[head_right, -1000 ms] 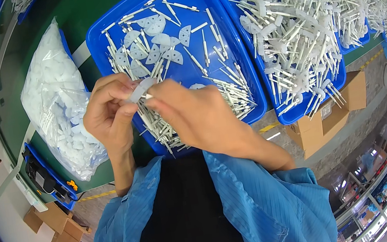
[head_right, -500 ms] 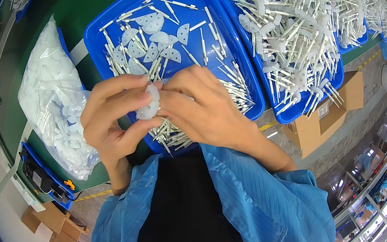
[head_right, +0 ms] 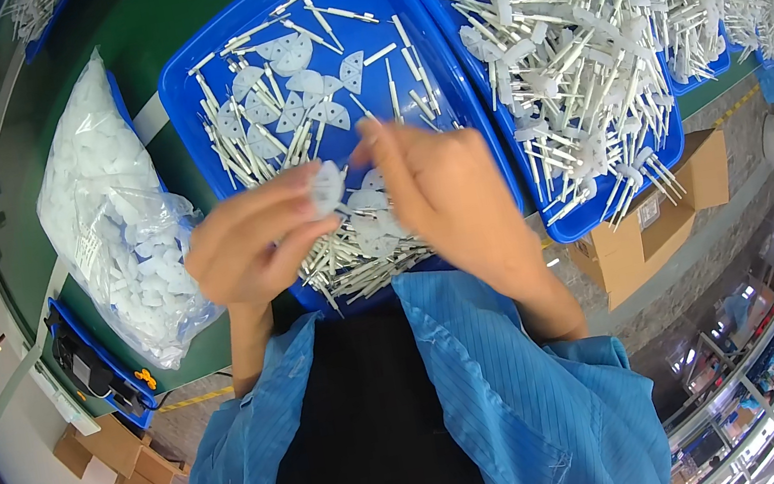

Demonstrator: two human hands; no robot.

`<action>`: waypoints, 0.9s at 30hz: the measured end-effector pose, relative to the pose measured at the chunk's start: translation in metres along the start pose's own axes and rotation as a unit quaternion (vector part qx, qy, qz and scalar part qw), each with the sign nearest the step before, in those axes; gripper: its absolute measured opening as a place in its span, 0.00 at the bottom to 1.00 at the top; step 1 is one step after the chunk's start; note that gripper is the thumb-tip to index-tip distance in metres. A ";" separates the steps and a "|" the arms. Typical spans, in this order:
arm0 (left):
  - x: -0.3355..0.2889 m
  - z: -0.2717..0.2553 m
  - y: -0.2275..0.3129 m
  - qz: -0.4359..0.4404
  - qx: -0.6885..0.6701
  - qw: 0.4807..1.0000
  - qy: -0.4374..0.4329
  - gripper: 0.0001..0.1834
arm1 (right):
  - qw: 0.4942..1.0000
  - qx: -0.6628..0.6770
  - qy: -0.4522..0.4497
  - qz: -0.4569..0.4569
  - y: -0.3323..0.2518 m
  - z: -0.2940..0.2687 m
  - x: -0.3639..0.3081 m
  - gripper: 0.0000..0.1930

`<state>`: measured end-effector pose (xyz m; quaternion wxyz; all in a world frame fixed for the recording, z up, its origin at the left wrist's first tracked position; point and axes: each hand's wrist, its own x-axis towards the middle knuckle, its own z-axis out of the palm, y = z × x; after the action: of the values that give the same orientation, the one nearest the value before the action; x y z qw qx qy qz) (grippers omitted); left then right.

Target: The person repeatedly picks small white plastic components from blue trays and assembles them by hand. They insert a thin rod into a semi-circular piece and place the assembled unit into a second tray. The process continues throughout the clip with consistent hand movements and no tools used.

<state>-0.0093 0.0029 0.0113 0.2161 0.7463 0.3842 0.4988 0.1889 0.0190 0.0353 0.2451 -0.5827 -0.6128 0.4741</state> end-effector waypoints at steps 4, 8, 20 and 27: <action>-0.006 0.000 -0.005 -0.116 -0.200 0.965 0.127 0.13 | 0.916 -0.302 0.090 -0.251 0.035 -0.014 0.021 0.05; -0.013 -0.003 -0.013 -0.210 -0.356 0.900 0.139 0.17 | 0.877 -0.332 0.004 -0.348 0.047 -0.021 0.021 0.12; -0.009 0.000 -0.002 -0.309 -0.405 0.848 0.148 0.12 | 0.835 -0.409 0.023 -0.369 0.039 -0.015 0.043 0.16; -0.005 0.003 -0.003 -0.339 -0.303 0.870 0.192 0.17 | 0.868 -0.245 -0.002 -0.432 0.030 -0.011 0.048 0.13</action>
<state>-0.0091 0.0012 0.0051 0.5091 0.3573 0.4780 0.6202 0.2034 0.0640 0.0017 0.2737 -0.3002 -0.9002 0.1571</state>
